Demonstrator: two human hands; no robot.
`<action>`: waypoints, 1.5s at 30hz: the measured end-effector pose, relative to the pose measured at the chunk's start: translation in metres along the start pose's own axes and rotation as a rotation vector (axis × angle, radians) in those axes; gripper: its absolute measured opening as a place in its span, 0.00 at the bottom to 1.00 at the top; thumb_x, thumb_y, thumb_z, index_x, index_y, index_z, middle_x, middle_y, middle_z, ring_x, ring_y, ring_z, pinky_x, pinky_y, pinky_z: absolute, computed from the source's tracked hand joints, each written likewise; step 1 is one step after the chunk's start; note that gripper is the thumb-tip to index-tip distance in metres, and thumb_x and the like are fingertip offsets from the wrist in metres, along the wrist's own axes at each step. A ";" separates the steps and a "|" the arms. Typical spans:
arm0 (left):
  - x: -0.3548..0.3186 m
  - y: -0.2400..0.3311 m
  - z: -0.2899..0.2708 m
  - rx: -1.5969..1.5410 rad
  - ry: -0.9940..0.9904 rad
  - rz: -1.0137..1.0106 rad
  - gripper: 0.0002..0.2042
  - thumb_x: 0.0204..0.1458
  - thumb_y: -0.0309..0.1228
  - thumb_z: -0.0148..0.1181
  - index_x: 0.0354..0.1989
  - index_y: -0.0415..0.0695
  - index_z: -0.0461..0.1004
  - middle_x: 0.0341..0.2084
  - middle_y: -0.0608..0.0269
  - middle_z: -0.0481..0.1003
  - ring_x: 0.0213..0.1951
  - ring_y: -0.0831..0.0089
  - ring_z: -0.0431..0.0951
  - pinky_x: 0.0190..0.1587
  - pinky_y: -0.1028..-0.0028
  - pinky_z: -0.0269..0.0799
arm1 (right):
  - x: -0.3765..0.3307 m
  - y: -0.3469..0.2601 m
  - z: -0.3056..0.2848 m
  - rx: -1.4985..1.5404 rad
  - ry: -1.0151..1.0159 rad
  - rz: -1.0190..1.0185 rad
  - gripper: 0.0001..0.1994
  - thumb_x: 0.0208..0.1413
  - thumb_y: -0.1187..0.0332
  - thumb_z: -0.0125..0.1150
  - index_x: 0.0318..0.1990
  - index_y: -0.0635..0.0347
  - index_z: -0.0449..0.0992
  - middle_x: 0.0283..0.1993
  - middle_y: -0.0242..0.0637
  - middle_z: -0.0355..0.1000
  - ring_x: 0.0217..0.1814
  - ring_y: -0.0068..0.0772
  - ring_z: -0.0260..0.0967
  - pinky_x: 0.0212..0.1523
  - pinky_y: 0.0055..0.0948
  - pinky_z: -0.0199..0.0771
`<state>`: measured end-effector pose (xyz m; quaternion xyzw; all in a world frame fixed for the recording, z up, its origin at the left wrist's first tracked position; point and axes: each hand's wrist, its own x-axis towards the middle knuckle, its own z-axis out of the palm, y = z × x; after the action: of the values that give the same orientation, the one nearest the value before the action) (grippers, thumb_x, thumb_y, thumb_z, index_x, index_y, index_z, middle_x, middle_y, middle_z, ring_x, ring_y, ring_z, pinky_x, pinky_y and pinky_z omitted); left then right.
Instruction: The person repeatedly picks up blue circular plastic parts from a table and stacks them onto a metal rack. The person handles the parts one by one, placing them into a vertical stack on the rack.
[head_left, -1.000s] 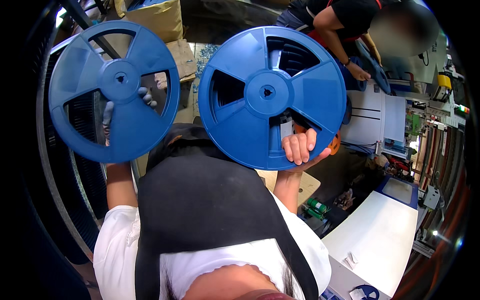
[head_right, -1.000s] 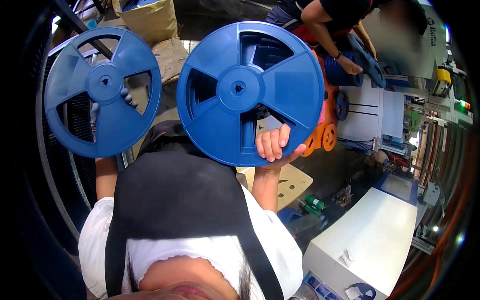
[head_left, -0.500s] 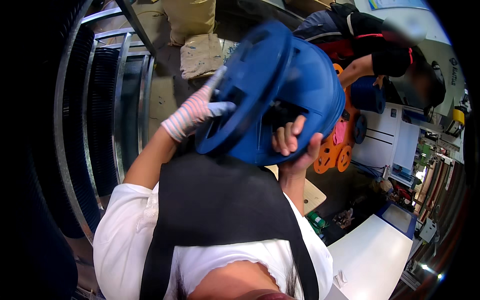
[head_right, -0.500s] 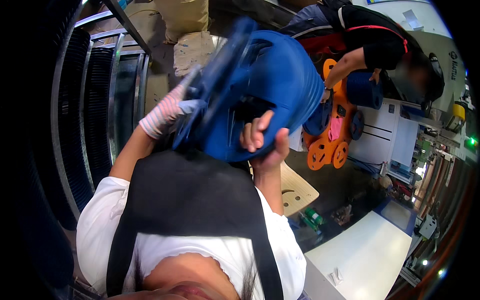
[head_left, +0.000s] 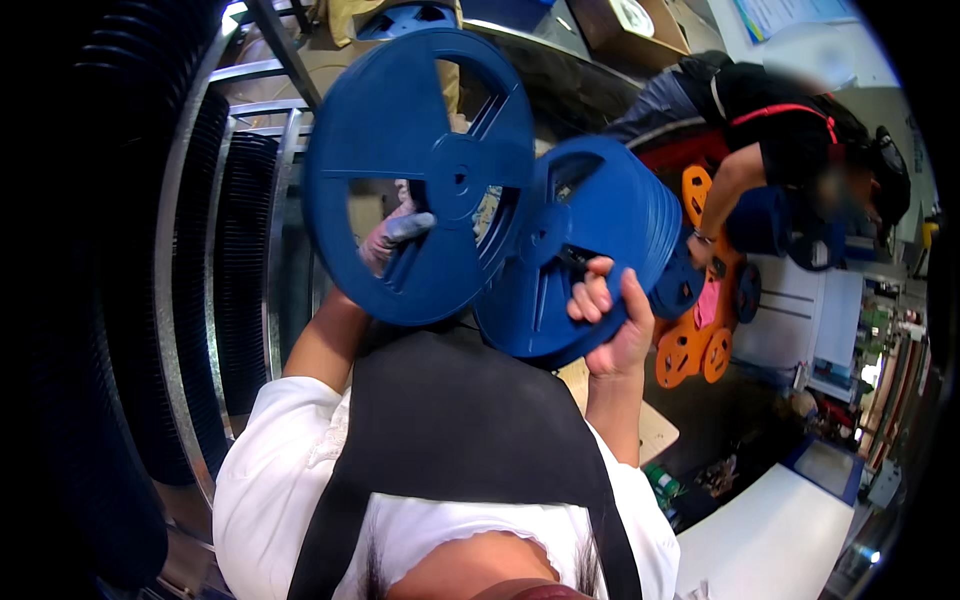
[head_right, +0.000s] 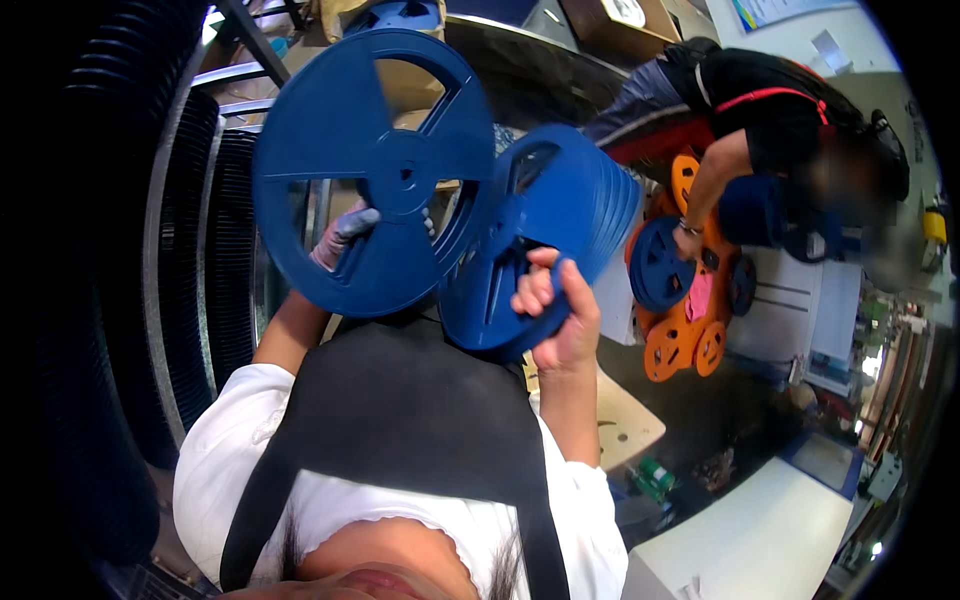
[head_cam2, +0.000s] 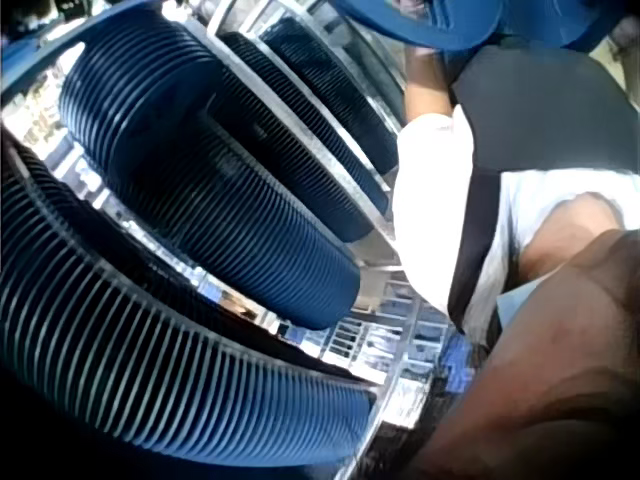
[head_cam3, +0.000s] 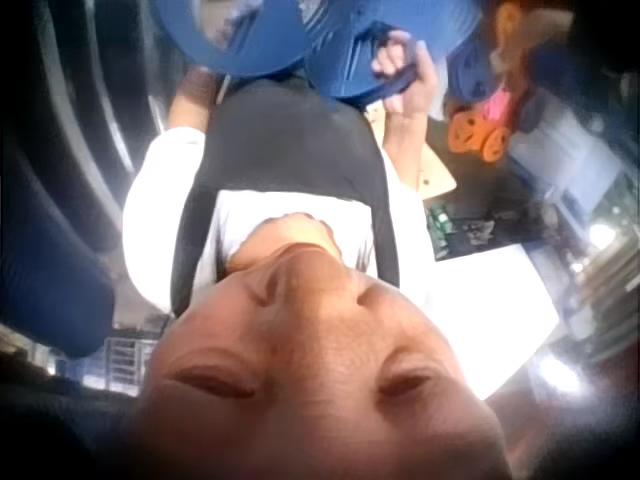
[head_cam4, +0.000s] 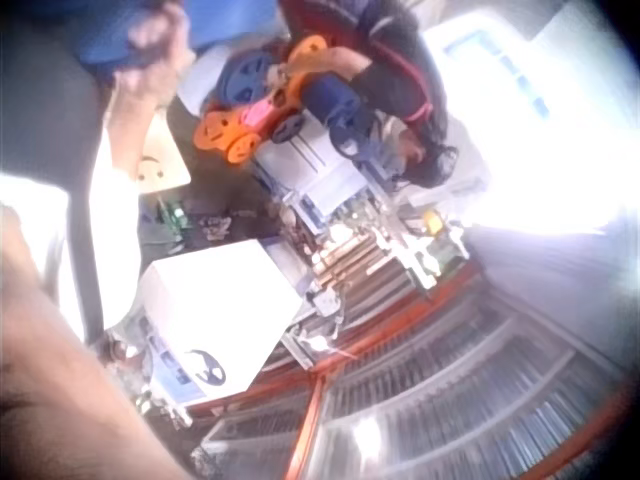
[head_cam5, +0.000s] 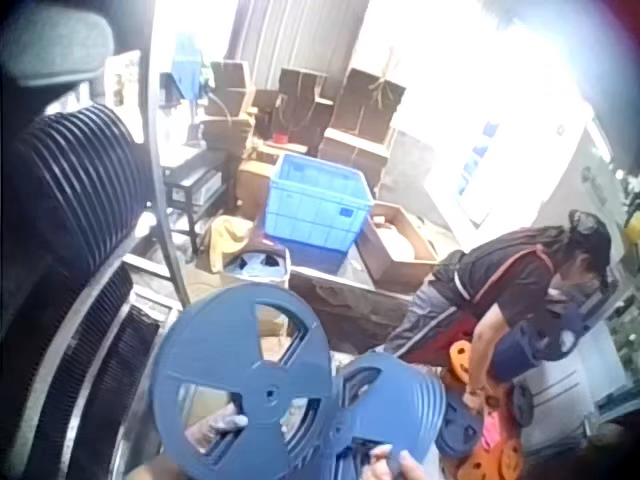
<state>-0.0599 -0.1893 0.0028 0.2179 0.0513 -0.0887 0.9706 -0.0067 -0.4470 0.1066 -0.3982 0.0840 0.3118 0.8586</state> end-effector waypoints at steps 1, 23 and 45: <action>-0.005 0.001 -0.018 -0.151 -0.016 -0.050 0.33 0.50 0.43 0.60 0.61 0.41 0.56 0.48 0.49 0.69 0.50 0.57 0.73 0.57 0.58 0.68 | 0.000 -0.004 -0.009 0.056 -0.042 -0.002 0.17 0.59 0.57 0.51 0.42 0.65 0.70 0.21 0.27 0.58 0.23 0.21 0.54 0.28 0.24 0.57; -0.003 0.008 -0.046 -0.343 -0.131 0.238 0.42 0.47 0.51 0.63 0.63 0.37 0.51 0.49 0.52 0.66 0.51 0.59 0.68 0.57 0.61 0.67 | -0.008 0.005 -0.079 0.398 -0.281 -0.365 0.19 0.55 0.52 0.60 0.37 0.59 0.66 0.17 0.23 0.58 0.18 0.17 0.57 0.23 0.21 0.58; -0.015 0.000 -0.045 -0.070 0.060 0.258 0.39 0.44 0.49 0.66 0.61 0.41 0.56 0.45 0.53 0.68 0.52 0.61 0.69 0.59 0.59 0.64 | 0.003 0.011 -0.105 0.330 -0.455 -0.375 0.21 0.54 0.47 0.59 0.35 0.58 0.68 0.16 0.21 0.62 0.16 0.13 0.60 0.19 0.15 0.60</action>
<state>-0.0777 -0.1680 -0.0356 0.1913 0.0550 0.0451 0.9790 0.0004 -0.5178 0.0282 -0.1825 -0.1350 0.2114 0.9507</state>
